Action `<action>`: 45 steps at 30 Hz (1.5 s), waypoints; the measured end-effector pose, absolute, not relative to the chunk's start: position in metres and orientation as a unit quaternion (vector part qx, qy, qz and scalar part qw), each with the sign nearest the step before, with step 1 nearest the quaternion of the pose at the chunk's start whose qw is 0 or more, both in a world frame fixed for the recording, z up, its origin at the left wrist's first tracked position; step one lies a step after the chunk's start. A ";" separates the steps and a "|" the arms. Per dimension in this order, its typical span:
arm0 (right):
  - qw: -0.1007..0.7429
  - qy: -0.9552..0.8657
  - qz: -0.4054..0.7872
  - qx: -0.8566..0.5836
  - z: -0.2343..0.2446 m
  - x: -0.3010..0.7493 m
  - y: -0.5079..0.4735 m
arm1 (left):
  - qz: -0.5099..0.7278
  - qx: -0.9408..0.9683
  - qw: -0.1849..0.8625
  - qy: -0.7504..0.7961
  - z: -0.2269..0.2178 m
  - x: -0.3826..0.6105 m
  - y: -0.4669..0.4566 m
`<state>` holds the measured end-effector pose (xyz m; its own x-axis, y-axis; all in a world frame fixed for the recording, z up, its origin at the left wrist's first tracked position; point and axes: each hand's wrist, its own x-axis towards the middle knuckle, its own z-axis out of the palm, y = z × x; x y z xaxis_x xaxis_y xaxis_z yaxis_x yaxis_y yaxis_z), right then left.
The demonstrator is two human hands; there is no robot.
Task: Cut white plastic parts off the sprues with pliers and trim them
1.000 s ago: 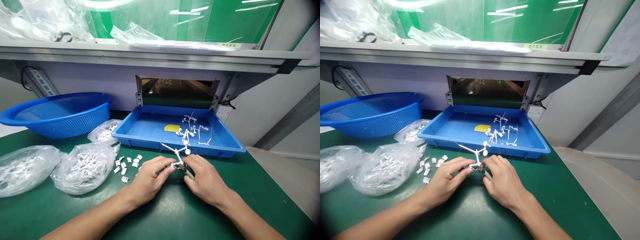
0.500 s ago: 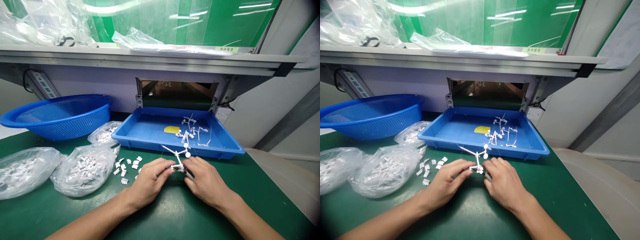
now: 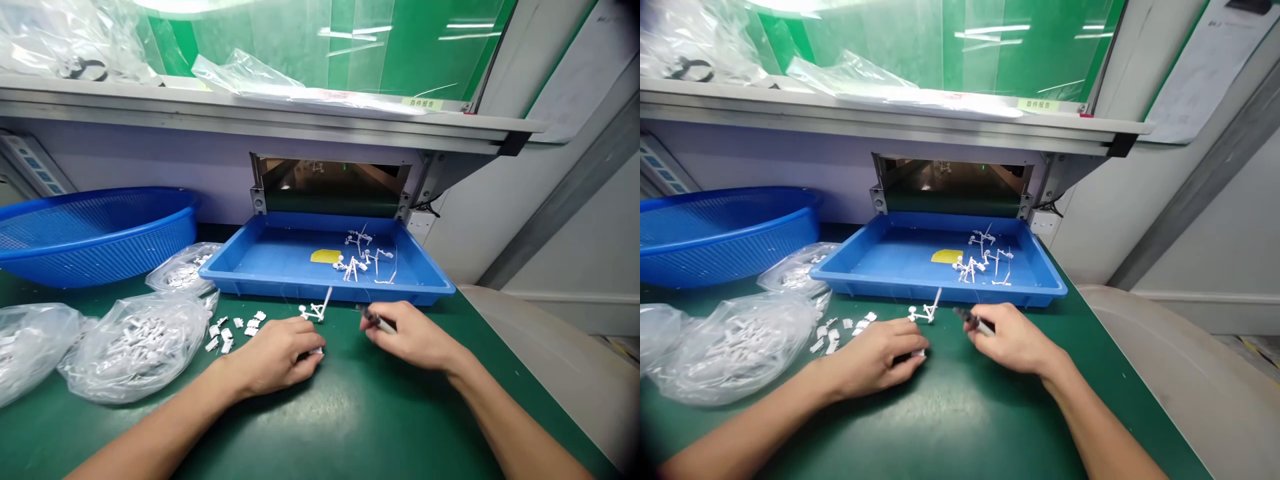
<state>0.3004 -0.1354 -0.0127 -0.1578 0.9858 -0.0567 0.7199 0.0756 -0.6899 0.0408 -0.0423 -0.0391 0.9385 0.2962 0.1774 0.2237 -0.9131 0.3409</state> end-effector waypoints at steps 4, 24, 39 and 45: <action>0.297 -0.672 0.251 -0.630 -0.020 0.292 -0.130 | 0.117 0.974 0.120 0.153 -0.031 0.029 -0.027; 0.275 -0.693 0.166 -0.645 -0.047 0.277 -0.123 | 0.101 0.928 0.096 0.346 -0.046 0.065 -0.001; 0.280 -0.689 0.150 -0.651 -0.045 0.275 -0.125 | 0.122 0.920 0.209 0.309 -0.044 0.047 -0.004; 0.300 -0.652 0.121 -0.686 -0.046 0.277 -0.124 | 0.286 0.809 0.375 0.353 -0.036 0.057 -0.022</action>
